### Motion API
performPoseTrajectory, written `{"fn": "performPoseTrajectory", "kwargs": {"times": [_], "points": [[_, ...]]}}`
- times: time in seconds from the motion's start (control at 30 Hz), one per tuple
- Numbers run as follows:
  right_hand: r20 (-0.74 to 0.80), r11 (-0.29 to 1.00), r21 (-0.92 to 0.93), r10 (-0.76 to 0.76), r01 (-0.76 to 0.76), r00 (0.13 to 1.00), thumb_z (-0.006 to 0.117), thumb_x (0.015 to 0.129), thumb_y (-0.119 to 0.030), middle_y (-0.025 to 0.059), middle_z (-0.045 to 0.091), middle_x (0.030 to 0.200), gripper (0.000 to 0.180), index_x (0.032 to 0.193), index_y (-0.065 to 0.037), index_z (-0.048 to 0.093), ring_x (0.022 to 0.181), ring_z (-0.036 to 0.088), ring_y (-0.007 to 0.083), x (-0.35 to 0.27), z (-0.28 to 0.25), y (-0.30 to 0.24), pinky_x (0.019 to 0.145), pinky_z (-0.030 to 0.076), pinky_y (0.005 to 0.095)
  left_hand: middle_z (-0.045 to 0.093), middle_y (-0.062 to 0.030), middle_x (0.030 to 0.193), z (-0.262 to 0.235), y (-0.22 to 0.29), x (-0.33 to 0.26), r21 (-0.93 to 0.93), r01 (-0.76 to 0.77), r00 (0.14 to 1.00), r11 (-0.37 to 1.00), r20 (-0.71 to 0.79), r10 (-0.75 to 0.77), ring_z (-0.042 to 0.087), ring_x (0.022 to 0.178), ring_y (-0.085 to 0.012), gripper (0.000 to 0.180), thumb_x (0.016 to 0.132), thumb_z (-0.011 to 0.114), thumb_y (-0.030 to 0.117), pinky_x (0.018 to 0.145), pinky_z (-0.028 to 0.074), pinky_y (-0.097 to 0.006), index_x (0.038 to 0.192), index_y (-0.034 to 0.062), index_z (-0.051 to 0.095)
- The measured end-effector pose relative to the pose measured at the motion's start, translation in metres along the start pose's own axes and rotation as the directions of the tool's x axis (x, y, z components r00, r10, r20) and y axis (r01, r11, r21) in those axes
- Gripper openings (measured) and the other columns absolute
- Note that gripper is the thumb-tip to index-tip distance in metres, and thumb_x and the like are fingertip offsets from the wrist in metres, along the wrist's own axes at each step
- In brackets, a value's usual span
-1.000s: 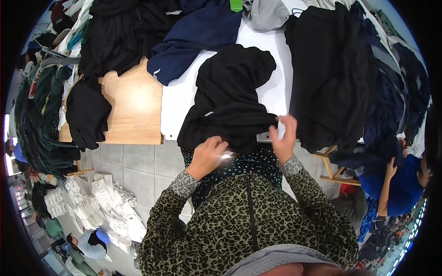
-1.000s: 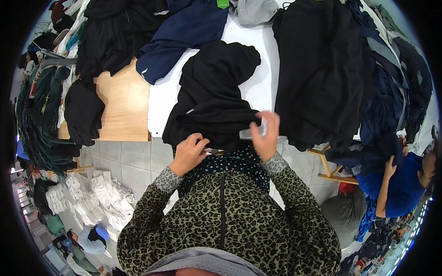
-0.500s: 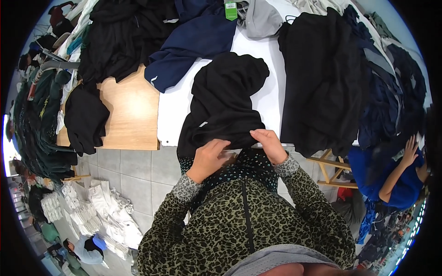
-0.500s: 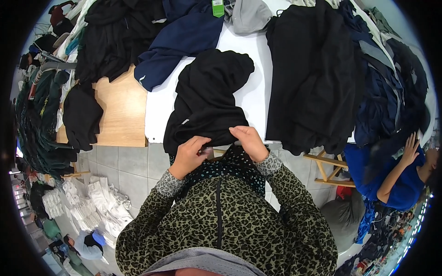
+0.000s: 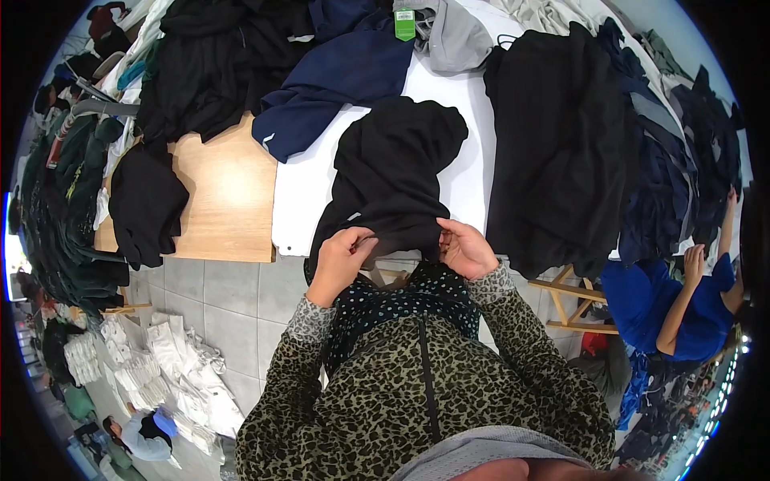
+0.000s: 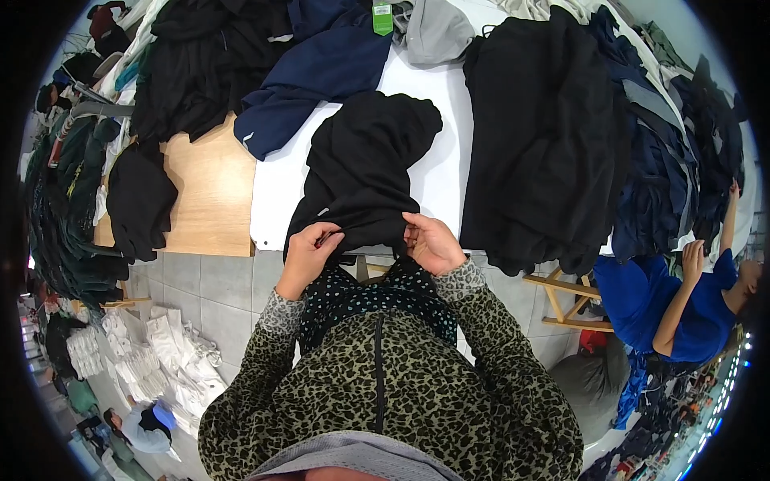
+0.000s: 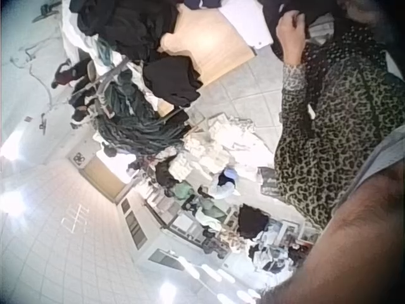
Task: Trimming loose threads from black garments using a pair of snips.
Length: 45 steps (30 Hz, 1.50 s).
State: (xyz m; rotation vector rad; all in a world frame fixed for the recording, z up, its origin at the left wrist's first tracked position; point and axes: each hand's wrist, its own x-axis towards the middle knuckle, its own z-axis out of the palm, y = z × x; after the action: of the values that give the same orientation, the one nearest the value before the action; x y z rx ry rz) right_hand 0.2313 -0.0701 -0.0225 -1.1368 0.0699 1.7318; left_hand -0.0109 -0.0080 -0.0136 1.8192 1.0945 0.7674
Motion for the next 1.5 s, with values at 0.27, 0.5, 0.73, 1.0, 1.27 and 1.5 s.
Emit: {"fn": "performPoseTrajectory", "kwargs": {"times": [0.27, 0.5, 0.73, 1.0, 1.27, 1.5], "points": [[0.025, 0.996, 0.075, 0.038, -0.040, 0.999, 0.057, 0.090, -0.020, 0.0051, 0.066, 0.087, 0.020, 0.103, -0.004, 0.059, 0.078, 0.061, 0.0155, -0.004, 0.007, -0.006, 0.075, 0.047, 0.0298, 0.062, -0.0063, 0.073, -0.005, 0.006, 0.007, -0.142, 0.109, 0.993, 0.984, 0.066, -0.101, 0.050, 0.059, -0.0088, 0.016, 0.084, 0.066, 0.013, 0.055, 0.042, -0.023, 0.091, -0.0009, 0.063], [0.057, 0.992, -0.080, -0.093, 0.097, 0.994, 0.054, 0.093, -0.019, 0.0031, 0.066, 0.092, 0.022, 0.103, -0.001, 0.060, 0.082, 0.061, 0.0129, -0.022, 0.022, -0.008, 0.078, 0.047, 0.0270, 0.062, -0.0072, 0.073, -0.013, 0.013, 0.005, -0.138, 0.093, 0.988, 0.986, 0.137, -0.074, 0.052, 0.059, -0.0103, 0.015, 0.083, 0.067, 0.013, 0.054, 0.042, -0.024, 0.089, -0.0004, 0.063], [0.408, 0.715, -0.648, 0.033, 0.264, 0.912, 0.057, 0.092, -0.016, 0.0023, 0.066, 0.085, 0.019, 0.093, 0.001, 0.066, 0.082, 0.060, 0.0100, -0.056, -0.008, -0.005, 0.081, 0.045, 0.0235, 0.063, -0.0132, 0.070, -0.055, 0.012, -0.019, -0.022, 0.094, 0.860, 0.995, 0.505, -0.070, 0.059, 0.059, -0.0202, 0.017, 0.081, 0.068, 0.014, 0.056, 0.045, -0.028, 0.085, -0.0011, 0.063], [0.073, 0.496, -0.619, -0.736, 0.609, 0.673, 0.061, 0.089, -0.019, 0.0022, 0.058, 0.093, 0.040, 0.120, 0.004, 0.052, 0.081, 0.053, 0.0078, 0.031, -0.033, -0.076, 0.074, 0.044, 0.0218, 0.063, -0.0062, 0.071, -0.060, -0.016, -0.002, -0.053, 0.247, 0.949, 0.968, -0.188, -0.252, 0.054, 0.063, -0.0096, 0.018, 0.082, 0.068, 0.014, 0.057, 0.044, -0.024, 0.089, -0.0023, 0.066], [0.029, 0.543, -0.784, -0.453, 0.302, 0.891, 0.069, 0.081, -0.022, 0.0010, 0.059, 0.074, 0.026, 0.083, 0.004, 0.066, 0.070, 0.050, 0.0097, 0.063, -0.001, -0.116, 0.065, 0.040, 0.0250, 0.062, -0.0237, 0.077, -0.006, -0.009, 0.021, 0.326, 0.245, 0.970, 0.913, -0.069, -0.235, 0.062, 0.077, -0.0396, 0.040, 0.077, 0.070, 0.028, 0.065, 0.048, -0.044, 0.096, -0.0044, 0.058], [0.234, 0.615, -0.306, -0.692, 0.727, 0.683, 0.059, 0.091, -0.016, -0.0009, 0.062, 0.077, 0.014, 0.084, -0.004, 0.062, 0.070, 0.057, 0.0069, 0.011, 0.009, -0.163, 0.067, 0.045, 0.0205, 0.059, 0.0029, 0.075, -0.036, -0.024, 0.019, -0.529, 0.263, 0.930, 0.807, -0.083, -0.357, 0.047, 0.067, -0.0049, 0.011, 0.083, 0.066, 0.008, 0.061, 0.039, -0.022, 0.084, -0.0016, 0.060]]}}
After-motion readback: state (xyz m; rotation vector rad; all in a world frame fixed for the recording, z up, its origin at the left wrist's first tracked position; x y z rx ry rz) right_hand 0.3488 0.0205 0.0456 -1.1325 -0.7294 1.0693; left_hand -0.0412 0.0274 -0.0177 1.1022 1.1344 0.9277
